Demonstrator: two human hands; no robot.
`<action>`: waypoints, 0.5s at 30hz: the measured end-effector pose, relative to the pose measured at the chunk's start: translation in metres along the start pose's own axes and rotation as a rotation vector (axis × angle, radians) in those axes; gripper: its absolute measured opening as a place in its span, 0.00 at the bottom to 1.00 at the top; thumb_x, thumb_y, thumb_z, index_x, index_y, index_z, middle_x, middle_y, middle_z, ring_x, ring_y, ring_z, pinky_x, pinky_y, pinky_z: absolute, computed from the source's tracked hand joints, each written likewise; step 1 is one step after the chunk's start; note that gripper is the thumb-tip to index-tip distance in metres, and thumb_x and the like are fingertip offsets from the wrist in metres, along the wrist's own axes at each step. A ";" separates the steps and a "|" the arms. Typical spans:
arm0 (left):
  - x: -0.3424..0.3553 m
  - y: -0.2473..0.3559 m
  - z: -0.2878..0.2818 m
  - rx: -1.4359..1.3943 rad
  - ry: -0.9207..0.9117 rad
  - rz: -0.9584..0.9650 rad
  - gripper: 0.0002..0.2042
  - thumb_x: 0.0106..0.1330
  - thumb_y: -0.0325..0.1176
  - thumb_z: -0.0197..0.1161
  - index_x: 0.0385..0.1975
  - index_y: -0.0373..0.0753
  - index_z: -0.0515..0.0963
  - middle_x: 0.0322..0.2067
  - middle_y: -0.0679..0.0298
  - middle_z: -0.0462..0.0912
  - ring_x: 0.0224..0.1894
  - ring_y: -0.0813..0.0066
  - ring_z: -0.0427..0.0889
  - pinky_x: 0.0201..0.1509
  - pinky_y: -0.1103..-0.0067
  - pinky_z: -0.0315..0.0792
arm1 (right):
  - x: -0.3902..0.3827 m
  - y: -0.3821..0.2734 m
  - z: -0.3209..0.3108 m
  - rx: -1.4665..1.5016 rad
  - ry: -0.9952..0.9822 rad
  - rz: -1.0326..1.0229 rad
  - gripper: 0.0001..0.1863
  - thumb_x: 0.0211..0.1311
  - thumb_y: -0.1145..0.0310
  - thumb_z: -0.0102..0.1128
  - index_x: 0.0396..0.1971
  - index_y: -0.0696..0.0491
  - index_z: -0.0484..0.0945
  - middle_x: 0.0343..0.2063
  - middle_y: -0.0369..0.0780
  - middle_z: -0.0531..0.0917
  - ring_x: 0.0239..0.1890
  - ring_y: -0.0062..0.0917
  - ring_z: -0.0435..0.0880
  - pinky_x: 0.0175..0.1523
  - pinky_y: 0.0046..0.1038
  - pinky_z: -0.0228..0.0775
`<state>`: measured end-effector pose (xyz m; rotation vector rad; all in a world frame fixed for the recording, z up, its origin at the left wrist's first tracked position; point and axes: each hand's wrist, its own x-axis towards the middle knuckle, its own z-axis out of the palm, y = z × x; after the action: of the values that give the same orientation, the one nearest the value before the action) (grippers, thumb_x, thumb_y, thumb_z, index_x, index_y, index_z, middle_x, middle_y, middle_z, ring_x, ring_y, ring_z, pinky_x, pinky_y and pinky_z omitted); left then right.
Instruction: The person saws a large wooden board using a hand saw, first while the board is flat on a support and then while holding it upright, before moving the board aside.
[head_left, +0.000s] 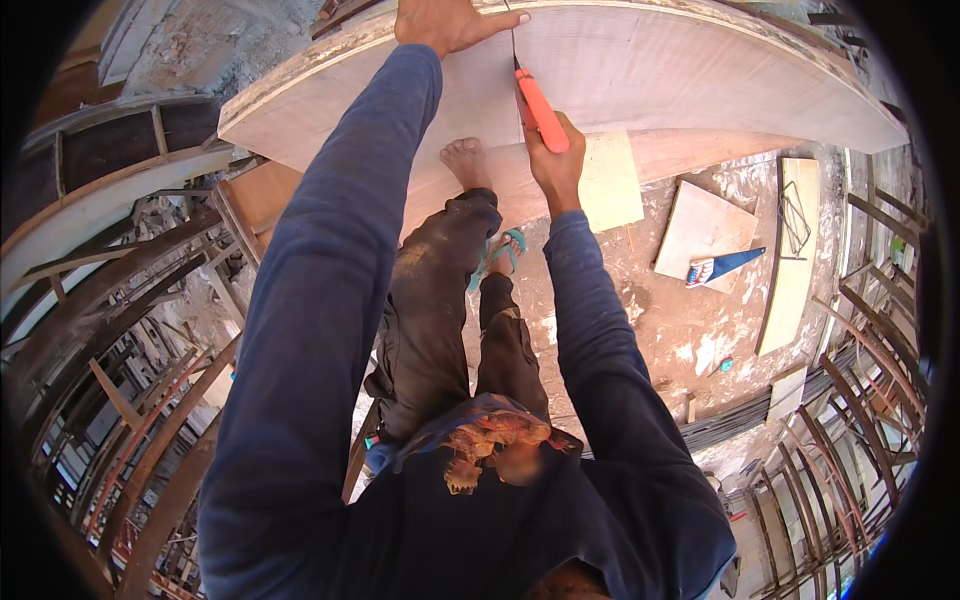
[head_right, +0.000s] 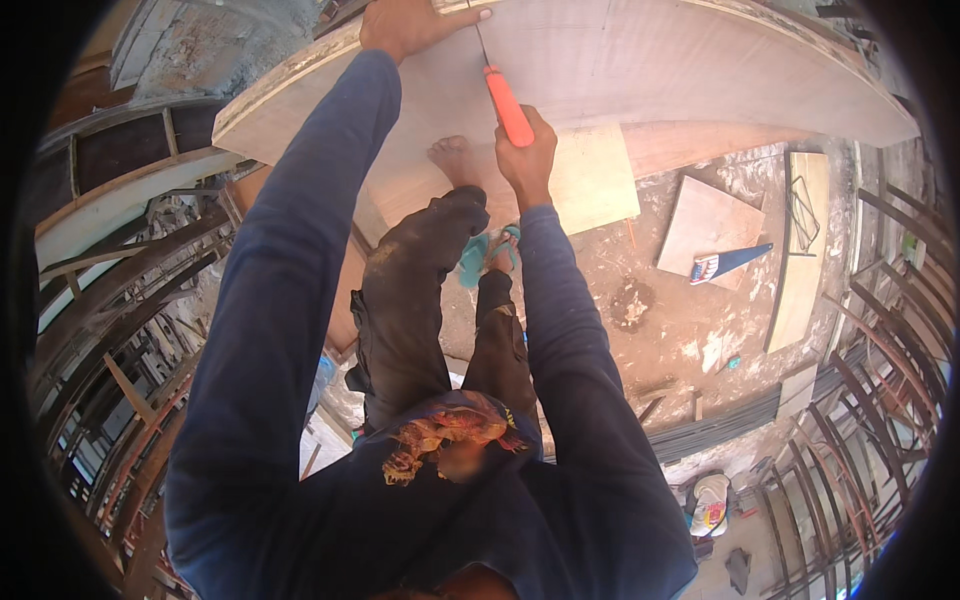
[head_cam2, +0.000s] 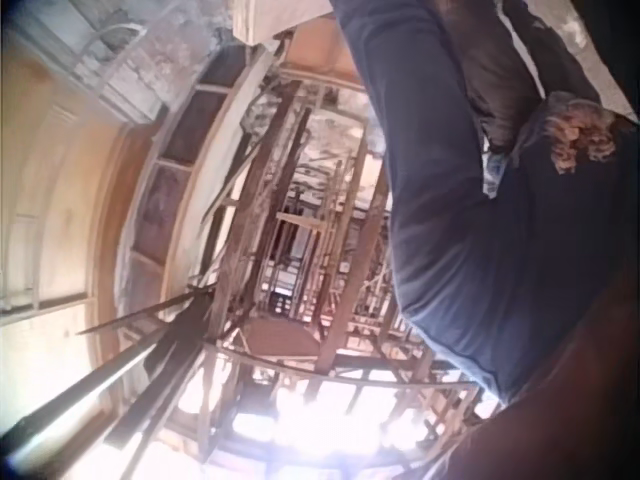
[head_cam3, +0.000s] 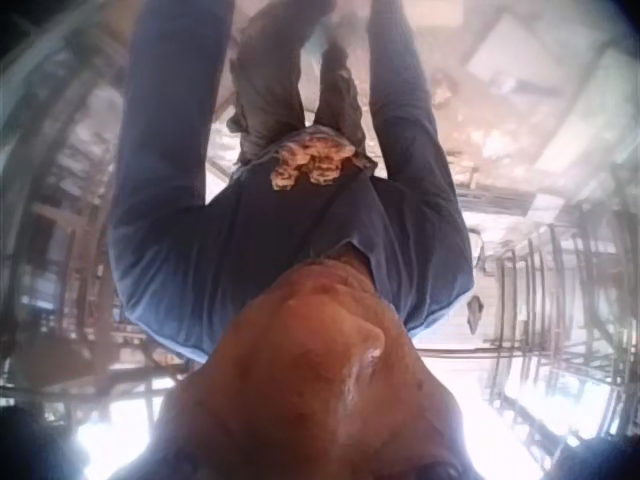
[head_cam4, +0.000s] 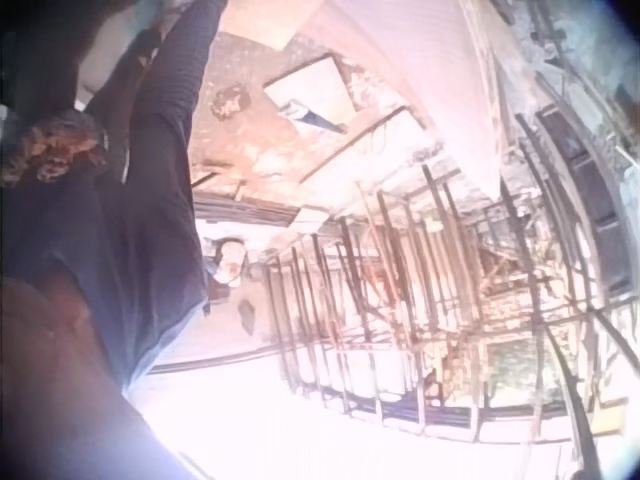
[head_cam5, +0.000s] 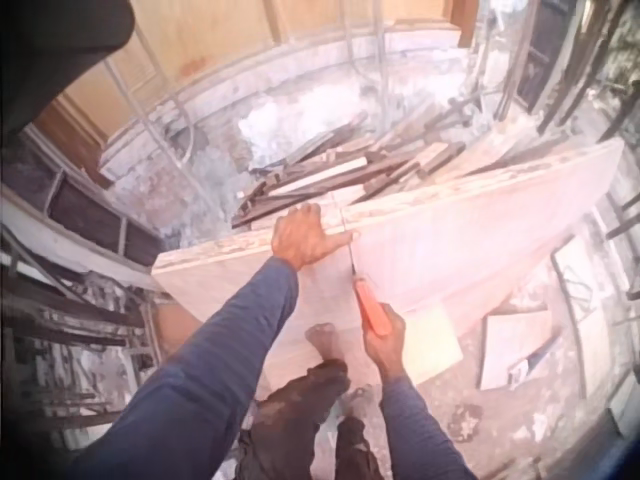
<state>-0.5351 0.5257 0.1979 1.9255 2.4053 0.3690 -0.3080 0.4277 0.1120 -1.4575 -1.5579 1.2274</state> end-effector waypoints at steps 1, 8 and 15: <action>-0.003 -0.007 -0.001 -0.011 -0.063 -0.021 0.49 0.50 0.77 0.61 0.47 0.26 0.80 0.45 0.42 0.84 0.49 0.48 0.83 0.57 0.58 0.74 | -0.004 -0.003 0.004 -0.002 -0.002 0.011 0.13 0.52 0.76 0.61 0.40 0.59 0.81 0.28 0.49 0.84 0.30 0.39 0.84 0.39 0.34 0.75; -0.004 -0.035 -0.002 0.014 -0.057 -0.028 0.50 0.50 0.77 0.61 0.48 0.25 0.79 0.47 0.41 0.83 0.54 0.47 0.81 0.58 0.59 0.73 | -0.199 -0.030 -0.088 -0.054 -0.037 0.056 0.14 0.64 0.72 0.62 0.47 0.62 0.81 0.38 0.44 0.86 0.41 0.28 0.85 0.50 0.29 0.76; -0.002 0.009 0.002 0.009 -0.097 -0.028 0.49 0.51 0.76 0.61 0.48 0.25 0.79 0.49 0.42 0.82 0.57 0.48 0.80 0.60 0.59 0.72 | -0.006 0.006 -0.011 -0.052 0.016 -0.064 0.18 0.52 0.77 0.60 0.46 0.58 0.81 0.30 0.50 0.84 0.31 0.41 0.85 0.42 0.33 0.75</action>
<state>-0.5259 0.5255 0.1979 1.8658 2.3738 0.2571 -0.2946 0.4232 0.1111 -1.4354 -1.6244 1.1437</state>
